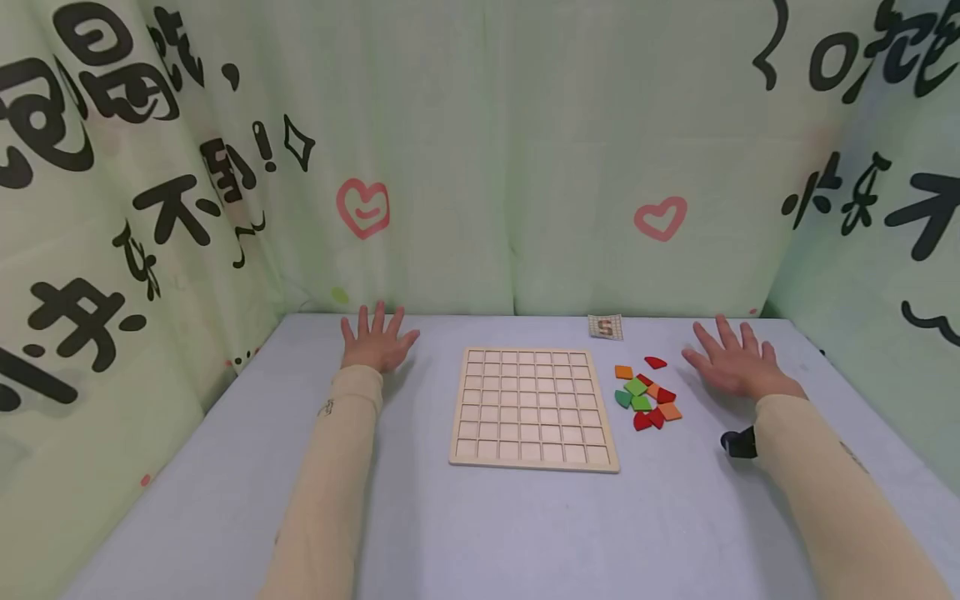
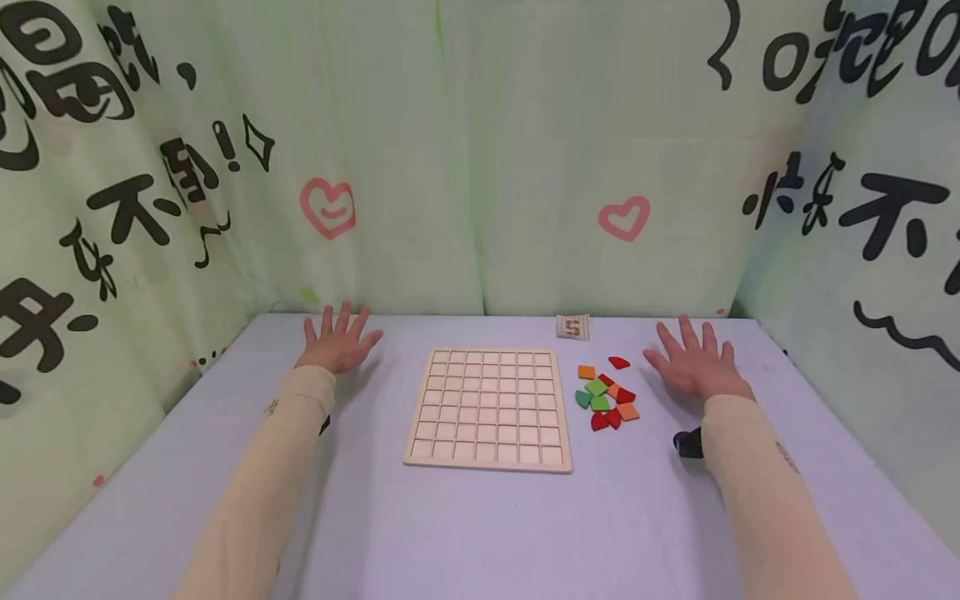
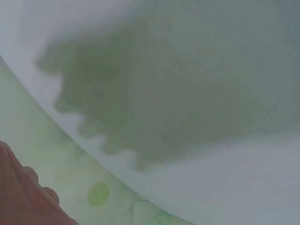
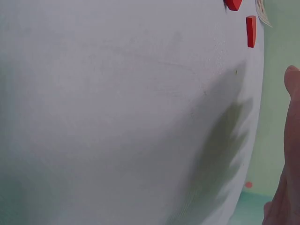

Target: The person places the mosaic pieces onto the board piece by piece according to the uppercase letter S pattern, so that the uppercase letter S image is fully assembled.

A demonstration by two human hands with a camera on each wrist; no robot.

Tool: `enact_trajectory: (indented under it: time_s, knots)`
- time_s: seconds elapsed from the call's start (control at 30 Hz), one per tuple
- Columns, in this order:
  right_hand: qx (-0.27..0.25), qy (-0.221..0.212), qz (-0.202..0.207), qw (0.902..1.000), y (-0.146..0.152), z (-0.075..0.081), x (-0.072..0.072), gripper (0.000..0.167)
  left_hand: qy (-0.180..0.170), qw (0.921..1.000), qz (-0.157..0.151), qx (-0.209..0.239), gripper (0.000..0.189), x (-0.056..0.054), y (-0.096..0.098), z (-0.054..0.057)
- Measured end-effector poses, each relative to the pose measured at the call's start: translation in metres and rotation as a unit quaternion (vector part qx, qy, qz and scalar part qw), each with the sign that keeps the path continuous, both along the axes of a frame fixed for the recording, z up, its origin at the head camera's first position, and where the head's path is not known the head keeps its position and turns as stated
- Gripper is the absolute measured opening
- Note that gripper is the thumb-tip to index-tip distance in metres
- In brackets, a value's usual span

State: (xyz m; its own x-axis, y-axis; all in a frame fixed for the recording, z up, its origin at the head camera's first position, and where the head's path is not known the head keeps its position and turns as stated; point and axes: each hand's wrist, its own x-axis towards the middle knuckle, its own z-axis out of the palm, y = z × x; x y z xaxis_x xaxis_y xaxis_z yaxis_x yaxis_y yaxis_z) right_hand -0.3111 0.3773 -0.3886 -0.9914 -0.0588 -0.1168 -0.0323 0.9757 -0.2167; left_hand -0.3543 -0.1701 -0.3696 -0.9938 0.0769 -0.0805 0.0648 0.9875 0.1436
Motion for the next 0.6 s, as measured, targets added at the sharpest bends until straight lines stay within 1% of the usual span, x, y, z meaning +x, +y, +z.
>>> enact_trajectory:
  time_s: [0.23,0.33,0.4,0.47,0.53,0.6]
  knots:
    - [-0.006,-0.005,0.002,1.0000,0.000,0.000,0.000,0.089,-0.004,1.0000,0.003,0.001,0.071,0.002,0.000,0.001]
    - [-0.015,-0.008,-0.009,0.9998,0.000,0.000,0.000,0.090,-0.013,0.9997,0.003,0.021,0.070,0.000,0.001,0.000]
    - [-0.032,-0.009,-0.023,0.9992,-0.003,0.002,0.000,0.092,-0.022,0.9981,-0.003,0.057,0.070,-0.003,0.004,-0.001]
    - [-0.055,-0.011,-0.036,0.9977,-0.008,0.006,-0.001,0.093,-0.030,0.9940,-0.018,0.103,0.068,-0.005,0.011,-0.001]
    - [-0.083,-0.009,-0.045,0.9955,-0.018,0.010,-0.002,0.093,-0.039,0.9849,-0.042,0.163,0.067,-0.006,0.021,0.000]
    - [-0.111,-0.005,-0.051,0.9925,-0.032,0.017,-0.004,0.092,-0.049,0.9720,-0.069,0.219,0.065,-0.003,0.033,0.003]
